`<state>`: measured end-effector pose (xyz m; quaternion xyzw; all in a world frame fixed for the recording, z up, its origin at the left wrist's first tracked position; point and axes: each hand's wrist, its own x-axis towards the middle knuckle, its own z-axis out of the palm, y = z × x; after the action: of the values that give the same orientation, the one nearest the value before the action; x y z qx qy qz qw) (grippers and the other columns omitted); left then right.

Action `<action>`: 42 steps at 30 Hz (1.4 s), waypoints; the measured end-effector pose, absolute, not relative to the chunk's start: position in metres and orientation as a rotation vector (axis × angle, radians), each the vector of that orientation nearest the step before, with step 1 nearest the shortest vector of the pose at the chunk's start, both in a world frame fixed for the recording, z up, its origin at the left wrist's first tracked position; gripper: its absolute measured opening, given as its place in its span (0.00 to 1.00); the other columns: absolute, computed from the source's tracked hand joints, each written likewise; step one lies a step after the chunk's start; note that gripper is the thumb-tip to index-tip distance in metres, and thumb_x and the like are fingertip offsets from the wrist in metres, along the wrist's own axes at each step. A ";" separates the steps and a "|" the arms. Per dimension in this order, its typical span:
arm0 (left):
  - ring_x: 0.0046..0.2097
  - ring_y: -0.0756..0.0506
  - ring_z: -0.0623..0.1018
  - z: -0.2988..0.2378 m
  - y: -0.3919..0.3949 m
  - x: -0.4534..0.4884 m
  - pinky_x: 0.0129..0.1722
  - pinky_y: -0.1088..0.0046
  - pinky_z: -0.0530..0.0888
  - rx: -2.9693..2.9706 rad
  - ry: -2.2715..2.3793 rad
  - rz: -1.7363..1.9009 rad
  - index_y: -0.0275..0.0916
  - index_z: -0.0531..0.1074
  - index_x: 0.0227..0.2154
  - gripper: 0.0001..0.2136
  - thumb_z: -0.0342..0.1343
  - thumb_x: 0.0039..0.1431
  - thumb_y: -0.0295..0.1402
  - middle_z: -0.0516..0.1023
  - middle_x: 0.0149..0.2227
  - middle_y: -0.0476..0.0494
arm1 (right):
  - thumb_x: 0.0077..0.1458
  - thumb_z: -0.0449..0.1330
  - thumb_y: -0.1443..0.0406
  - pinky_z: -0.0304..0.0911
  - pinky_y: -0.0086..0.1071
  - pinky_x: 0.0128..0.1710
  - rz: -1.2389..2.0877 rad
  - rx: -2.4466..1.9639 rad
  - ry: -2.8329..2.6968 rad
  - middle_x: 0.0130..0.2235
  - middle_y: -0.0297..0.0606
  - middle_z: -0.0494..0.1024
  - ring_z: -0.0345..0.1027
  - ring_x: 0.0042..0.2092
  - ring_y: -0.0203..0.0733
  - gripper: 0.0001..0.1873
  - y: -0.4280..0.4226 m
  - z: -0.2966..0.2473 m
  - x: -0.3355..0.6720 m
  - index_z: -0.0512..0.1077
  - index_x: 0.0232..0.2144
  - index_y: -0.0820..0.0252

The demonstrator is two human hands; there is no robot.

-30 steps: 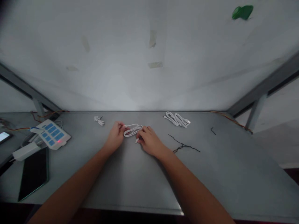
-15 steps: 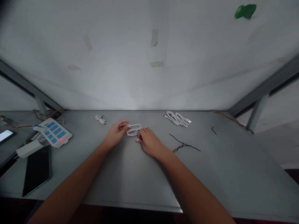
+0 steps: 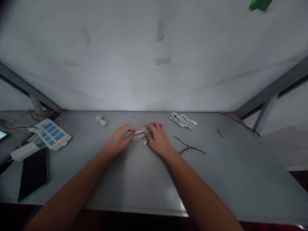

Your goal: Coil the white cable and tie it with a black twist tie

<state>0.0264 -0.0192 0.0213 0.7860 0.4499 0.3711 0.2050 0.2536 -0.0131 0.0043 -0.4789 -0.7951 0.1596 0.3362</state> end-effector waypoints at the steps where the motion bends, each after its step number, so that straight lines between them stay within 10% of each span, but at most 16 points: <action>1: 0.46 0.44 0.78 0.020 -0.020 0.028 0.50 0.66 0.73 2.215 1.221 1.045 0.41 0.78 0.40 0.04 0.59 0.65 0.30 0.81 0.41 0.45 | 0.67 0.56 0.64 0.59 0.53 0.58 0.429 -1.246 -2.098 0.54 0.51 0.75 0.63 0.55 0.57 0.17 -0.012 0.003 0.253 0.72 0.55 0.61; 20: 0.52 0.38 0.76 0.005 -0.015 0.033 0.57 0.56 0.70 2.115 1.372 0.892 0.39 0.78 0.39 0.07 0.65 0.57 0.31 0.80 0.47 0.39 | 0.59 0.64 0.71 0.62 0.42 0.48 0.526 -1.273 -2.102 0.41 0.43 0.77 0.66 0.46 0.50 0.07 -0.012 0.007 0.248 0.76 0.40 0.59; 30: 0.31 0.46 0.80 0.018 -0.017 0.038 0.36 0.68 0.77 1.327 1.274 0.942 0.38 0.76 0.38 0.08 0.60 0.59 0.37 0.82 0.32 0.46 | 0.63 0.59 0.70 0.65 0.36 0.42 0.723 -1.135 -1.899 0.38 0.37 0.77 0.71 0.40 0.42 0.07 -0.017 0.010 0.243 0.77 0.38 0.56; 42: 0.29 0.49 0.80 0.026 -0.020 0.046 0.32 0.73 0.81 0.783 1.183 0.993 0.35 0.74 0.28 0.05 0.64 0.55 0.30 0.80 0.29 0.45 | 0.63 0.57 0.70 0.65 0.37 0.42 0.672 -1.066 -1.858 0.37 0.38 0.73 0.69 0.39 0.42 0.05 -0.024 0.015 0.236 0.71 0.35 0.57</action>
<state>0.0461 -0.0201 0.0257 0.3443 0.5203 0.4367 0.6481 0.2363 -0.0245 0.0153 -0.4278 -0.7458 0.2697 0.4336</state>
